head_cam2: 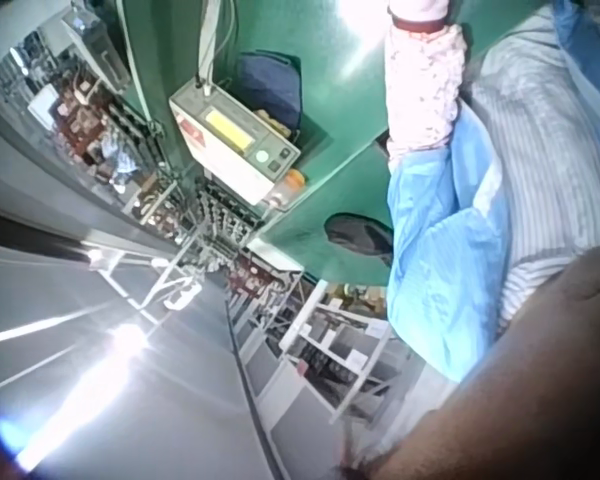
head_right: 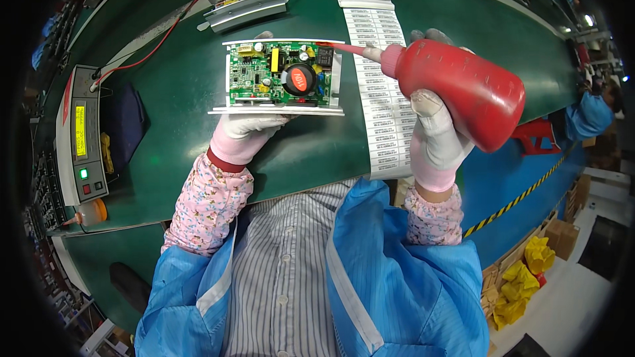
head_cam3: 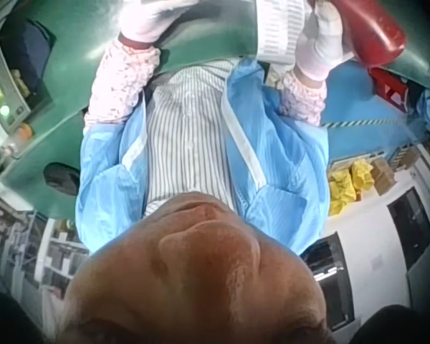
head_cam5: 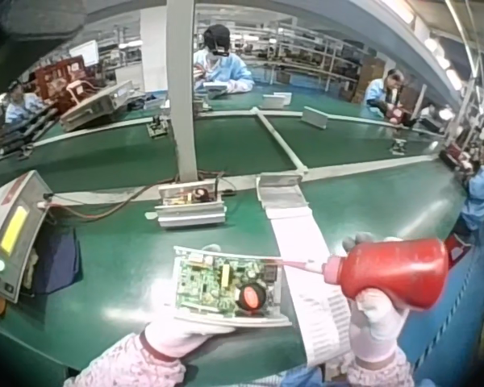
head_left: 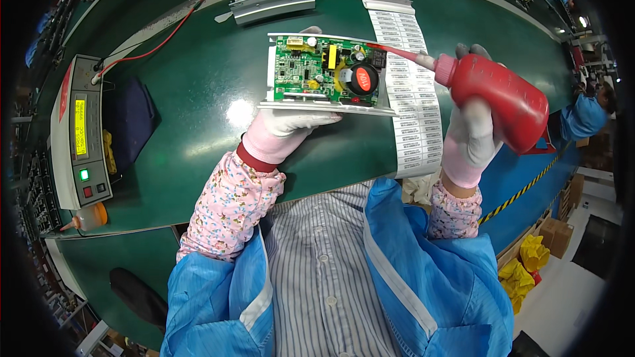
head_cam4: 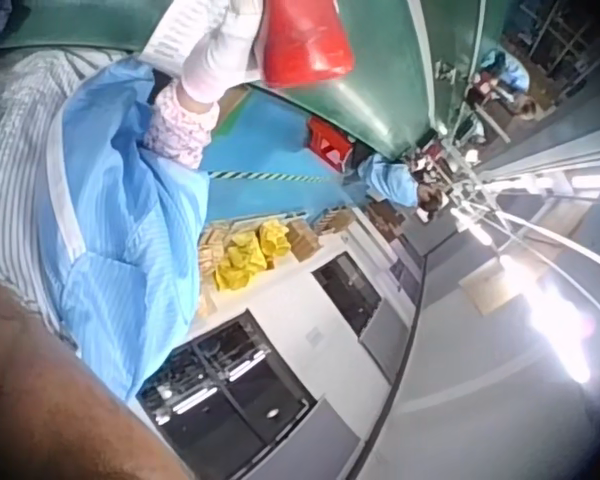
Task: Cleaning circuit boards with a squeeze bottle and organizing components into a mesh bag on an assembly line.
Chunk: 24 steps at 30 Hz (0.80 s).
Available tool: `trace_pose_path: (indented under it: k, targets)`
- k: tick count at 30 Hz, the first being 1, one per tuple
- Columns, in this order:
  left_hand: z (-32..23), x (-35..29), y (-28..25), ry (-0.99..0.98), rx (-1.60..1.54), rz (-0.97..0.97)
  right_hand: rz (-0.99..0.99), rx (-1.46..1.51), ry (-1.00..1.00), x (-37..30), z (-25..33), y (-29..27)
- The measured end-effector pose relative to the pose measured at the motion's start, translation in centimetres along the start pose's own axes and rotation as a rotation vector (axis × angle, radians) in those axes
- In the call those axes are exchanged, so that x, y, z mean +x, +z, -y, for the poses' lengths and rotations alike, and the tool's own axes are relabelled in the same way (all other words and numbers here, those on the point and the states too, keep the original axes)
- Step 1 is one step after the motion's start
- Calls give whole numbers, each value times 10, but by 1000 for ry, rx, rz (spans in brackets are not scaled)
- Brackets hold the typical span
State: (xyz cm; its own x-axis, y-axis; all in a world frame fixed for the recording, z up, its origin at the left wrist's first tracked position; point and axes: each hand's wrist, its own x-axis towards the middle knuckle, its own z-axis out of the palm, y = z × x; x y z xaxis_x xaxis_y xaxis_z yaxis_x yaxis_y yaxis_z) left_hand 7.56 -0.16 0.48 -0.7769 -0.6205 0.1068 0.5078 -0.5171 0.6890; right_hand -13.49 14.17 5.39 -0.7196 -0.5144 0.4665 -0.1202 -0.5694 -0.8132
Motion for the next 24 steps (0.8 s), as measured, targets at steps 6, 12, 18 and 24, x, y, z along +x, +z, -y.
trace_pose_path:
  k: [6,12,18,24]
  targets:
    - [-2,-7,-6,-255,-230,-60,62,-99,-169,-7,-2,2]
    - [0,-2,-4,-210,-421,4,46,-166,-223,-9,-1,17]
    - [13,-7,-42,-200,-477,137,-28,-690,78,4,5,-24]
    - [-2,16,-16,-265,-500,118,-305,534,461,34,10,-47]
